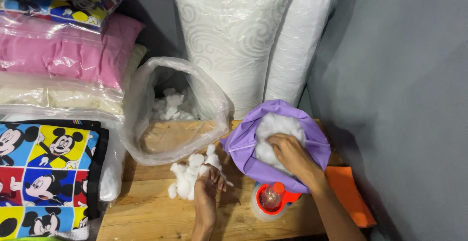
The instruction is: Filling a purple pillowcase with white fiber stuffing from a large bag.
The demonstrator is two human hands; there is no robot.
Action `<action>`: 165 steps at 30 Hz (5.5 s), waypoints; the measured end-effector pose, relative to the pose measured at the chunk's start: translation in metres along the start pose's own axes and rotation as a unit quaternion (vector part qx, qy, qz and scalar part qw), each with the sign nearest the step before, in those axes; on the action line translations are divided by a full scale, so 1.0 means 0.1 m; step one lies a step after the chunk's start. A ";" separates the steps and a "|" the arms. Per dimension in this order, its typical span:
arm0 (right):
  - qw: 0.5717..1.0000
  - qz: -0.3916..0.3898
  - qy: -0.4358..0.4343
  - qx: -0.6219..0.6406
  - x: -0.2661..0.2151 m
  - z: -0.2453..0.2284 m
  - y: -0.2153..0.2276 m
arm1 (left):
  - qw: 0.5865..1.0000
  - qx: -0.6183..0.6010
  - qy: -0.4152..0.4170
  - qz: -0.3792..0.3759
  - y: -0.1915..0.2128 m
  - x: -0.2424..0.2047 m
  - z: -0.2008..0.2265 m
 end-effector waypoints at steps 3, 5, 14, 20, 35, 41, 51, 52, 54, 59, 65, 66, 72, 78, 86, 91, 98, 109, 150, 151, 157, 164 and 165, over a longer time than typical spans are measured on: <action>0.997 0.035 -0.032 0.060 -0.11 -0.14 0.11 | 0.997 0.037 -0.059 -0.034 0.00 -0.04 0.11; 0.995 0.074 -0.034 0.053 -0.20 -0.22 0.26 | 0.997 0.046 -0.051 -0.032 0.01 -0.04 0.12; 0.974 0.109 0.102 0.173 -0.49 -1.33 0.48 | 0.981 0.174 -0.031 -0.078 -0.37 -0.07 0.24; 0.961 0.109 0.152 0.204 -0.45 -1.47 0.29 | 0.999 0.037 0.016 -0.028 -0.45 -0.13 0.23; 0.998 -0.022 -0.026 -0.047 0.12 0.29 -0.12 | 0.979 0.183 -0.007 0.094 0.18 -0.16 0.47; 0.989 0.133 0.055 0.014 -0.12 -0.71 0.37 | 0.922 0.350 -0.086 0.143 0.35 -0.11 0.69; 0.995 0.039 0.046 0.077 -0.11 -1.55 -0.94 | 0.635 0.729 -0.249 0.063 0.44 0.12 0.32; 0.995 0.040 0.047 0.078 -0.08 -1.44 -1.08 | 0.633 0.730 -0.250 0.063 0.49 0.13 0.25; 0.994 0.088 0.025 0.066 0.01 -1.20 -1.34 | 0.602 0.750 -0.263 0.076 0.60 0.19 0.12; 0.982 0.091 -0.059 0.153 -0.15 -0.94 -1.49 | 0.652 0.733 -0.176 0.082 0.78 0.14 0.08; 0.972 0.115 -0.092 0.183 -0.44 -1.14 -1.19 | 0.681 0.704 -0.158 0.125 0.86 0.11 0.09; 0.968 0.116 -0.107 0.197 -0.48 -1.15 -1.15 | 0.676 0.703 -0.176 0.133 0.87 0.11 0.08; 0.877 0.115 -0.173 0.434 -0.68 -1.24 -1.08 | 0.607 0.726 -0.277 0.166 0.72 0.04 0.22; 0.969 0.082 -0.093 0.216 -0.65 -1.26 -1.10 | 0.590 0.751 -0.250 0.160 0.66 0.06 0.18; 0.996 -0.033 -0.013 0.082 -0.07 -1.33 -1.33 | 0.631 0.734 -0.207 0.139 0.65 0.04 0.16; 0.995 -0.047 -0.026 0.089 0.03 -0.89 -1.77 | 0.632 0.725 -0.231 0.144 0.62 0.02 0.22; 0.989 0.061 -0.072 0.111 -0.25 -0.88 -1.65 | 0.604 0.756 -0.223 0.118 0.62 0.03 0.17; 0.997 0.005 -0.044 0.063 -0.42 -1.18 -1.47 | 0.630 0.742 -0.187 0.131 0.74 0.03 0.14; 0.884 0.177 -0.228 0.367 -0.46 0.02 0.28 | 0.761 0.525 -0.375 -0.063 -0.77 0.04 0.42; 0.885 0.174 -0.229 0.367 -0.47 -0.01 0.24 | 0.762 0.526 -0.373 -0.060 -0.91 0.11 0.40; 0.889 0.137 -0.195 0.391 -0.52 -0.11 0.33 | 0.845 0.510 -0.117 -0.107 -1.33 0.60 0.13; 0.948 0.194 -0.169 0.185 -0.64 0.09 0.42 | 0.746 0.585 -0.315 -0.048 -1.14 0.53 0.05; 0.950 0.185 -0.169 0.188 -0.60 0.07 0.39 | 0.734 0.619 -0.258 -0.107 -1.11 0.54 -0.05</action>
Point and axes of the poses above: each hand's wrist, its own x-axis towards the middle knuckle, its own y-axis out of the back of the hand, z = x × y, the point moved 3 cm from there along x, towards the middle knuckle, and after that the axes turned 5 degrees about x, right-handed, at the moved point
